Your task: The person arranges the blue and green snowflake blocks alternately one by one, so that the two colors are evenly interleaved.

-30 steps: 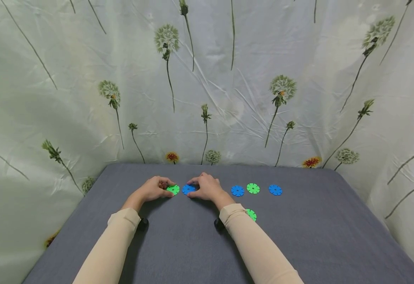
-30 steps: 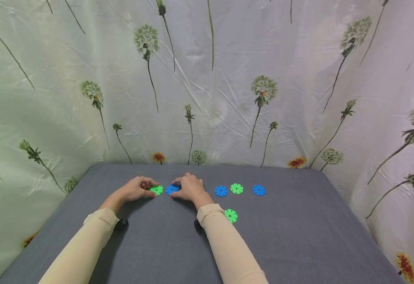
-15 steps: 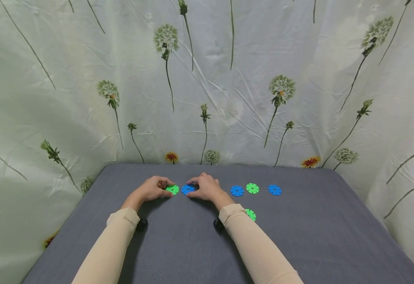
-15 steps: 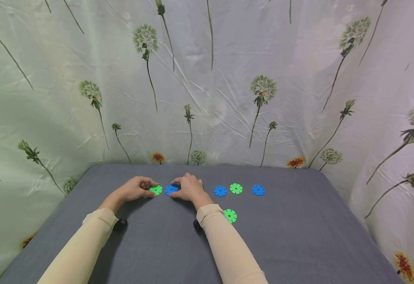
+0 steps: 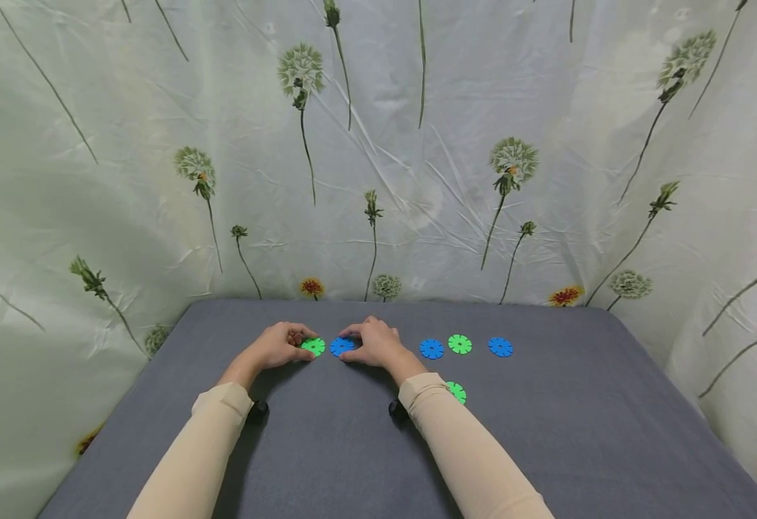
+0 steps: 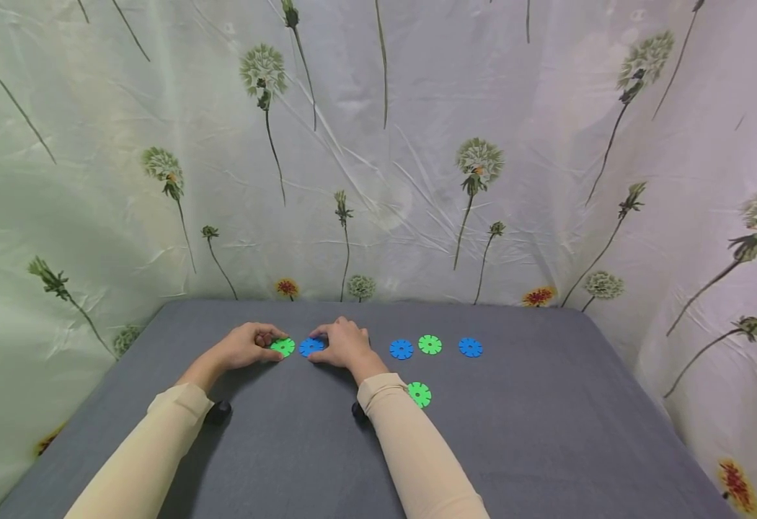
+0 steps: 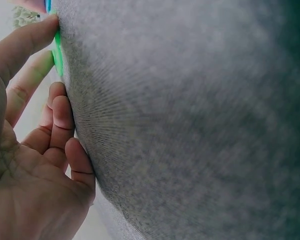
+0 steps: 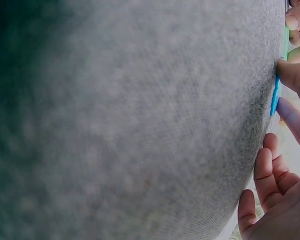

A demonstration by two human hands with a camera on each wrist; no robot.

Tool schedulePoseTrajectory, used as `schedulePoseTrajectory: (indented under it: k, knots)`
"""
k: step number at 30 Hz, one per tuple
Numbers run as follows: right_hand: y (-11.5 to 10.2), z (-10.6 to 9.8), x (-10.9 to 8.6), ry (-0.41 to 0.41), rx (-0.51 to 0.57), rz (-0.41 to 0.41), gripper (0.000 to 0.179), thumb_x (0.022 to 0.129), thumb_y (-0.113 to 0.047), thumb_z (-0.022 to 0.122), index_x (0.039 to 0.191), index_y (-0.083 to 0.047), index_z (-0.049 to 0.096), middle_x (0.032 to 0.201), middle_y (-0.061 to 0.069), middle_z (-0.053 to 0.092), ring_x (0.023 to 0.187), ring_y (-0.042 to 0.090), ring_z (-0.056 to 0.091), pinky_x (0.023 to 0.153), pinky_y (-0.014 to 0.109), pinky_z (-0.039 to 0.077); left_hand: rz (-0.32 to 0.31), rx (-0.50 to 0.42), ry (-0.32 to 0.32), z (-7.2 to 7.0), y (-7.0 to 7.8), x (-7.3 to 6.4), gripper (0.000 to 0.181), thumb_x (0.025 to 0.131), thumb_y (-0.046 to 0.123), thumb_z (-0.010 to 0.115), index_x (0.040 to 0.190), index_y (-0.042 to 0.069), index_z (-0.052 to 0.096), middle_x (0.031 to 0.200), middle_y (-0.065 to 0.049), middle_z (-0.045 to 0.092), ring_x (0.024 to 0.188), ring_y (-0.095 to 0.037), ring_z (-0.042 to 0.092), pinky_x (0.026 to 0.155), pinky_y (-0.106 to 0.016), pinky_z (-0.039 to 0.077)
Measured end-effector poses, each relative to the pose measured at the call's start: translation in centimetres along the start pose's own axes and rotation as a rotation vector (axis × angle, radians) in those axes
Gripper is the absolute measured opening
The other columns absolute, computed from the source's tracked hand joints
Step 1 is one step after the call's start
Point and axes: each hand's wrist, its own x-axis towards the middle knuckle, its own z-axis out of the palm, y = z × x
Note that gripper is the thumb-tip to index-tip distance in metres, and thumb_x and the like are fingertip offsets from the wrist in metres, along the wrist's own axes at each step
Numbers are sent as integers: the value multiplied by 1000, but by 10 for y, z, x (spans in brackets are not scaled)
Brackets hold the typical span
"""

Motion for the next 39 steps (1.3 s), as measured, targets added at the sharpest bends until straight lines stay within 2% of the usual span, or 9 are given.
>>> schedulePoseTrajectory:
  k: [8,13,17,23,27,30,33,39]
  knots:
    - [1,-5,-1,-11,-4,-43,53,96,-51,80,145,-33,68,128,7,63,116,25,60,101,54,48,4,7,6,2,2,-1,39,93,24,86,129,12,76,99,-7,64,82,-19,54,71,-33,44]
    - [4,-17,-6,-70,37,-80,55,98,-48,78,148,-28,65,129,7,63,117,25,62,102,55,50,38,32,20,3,4,-2,43,94,22,85,133,8,73,94,-6,64,75,-17,55,69,-32,46]
    - [9,-30,-13,-121,92,-133,52,102,-41,76,149,-22,64,132,11,63,122,28,63,104,52,53,63,63,36,3,6,-3,45,94,22,85,135,7,72,96,-8,63,73,-17,57,71,-33,48]
    - [25,-50,-27,-150,142,-196,47,102,-31,76,145,-14,67,134,14,68,126,31,68,106,48,56,109,118,77,3,12,-3,47,90,27,89,131,8,74,107,-12,61,89,-20,55,81,-40,50]
    - [39,-62,-41,-181,165,-199,46,102,-29,77,143,-11,68,136,17,69,127,33,69,106,47,58,148,139,91,5,19,0,50,90,29,89,132,8,75,116,-14,65,104,-29,63,92,-51,55]
    - [50,-71,-53,-196,172,-191,46,101,-30,77,142,-10,69,138,17,69,127,34,69,105,46,58,159,132,76,7,23,2,52,91,30,88,136,8,73,129,-16,66,119,-35,67,102,-57,56]
    - [60,-78,-64,-198,166,-181,45,101,-31,77,141,-10,70,138,18,69,127,33,68,105,47,58,162,123,46,9,28,5,55,92,30,88,139,8,72,138,-19,64,127,-40,65,107,-60,54]
    - [81,-86,-86,-210,133,-139,46,99,-30,81,140,-12,70,135,14,70,125,31,68,103,46,57,150,138,2,13,34,12,54,92,29,88,139,10,72,143,-18,63,132,-39,63,110,-59,52]
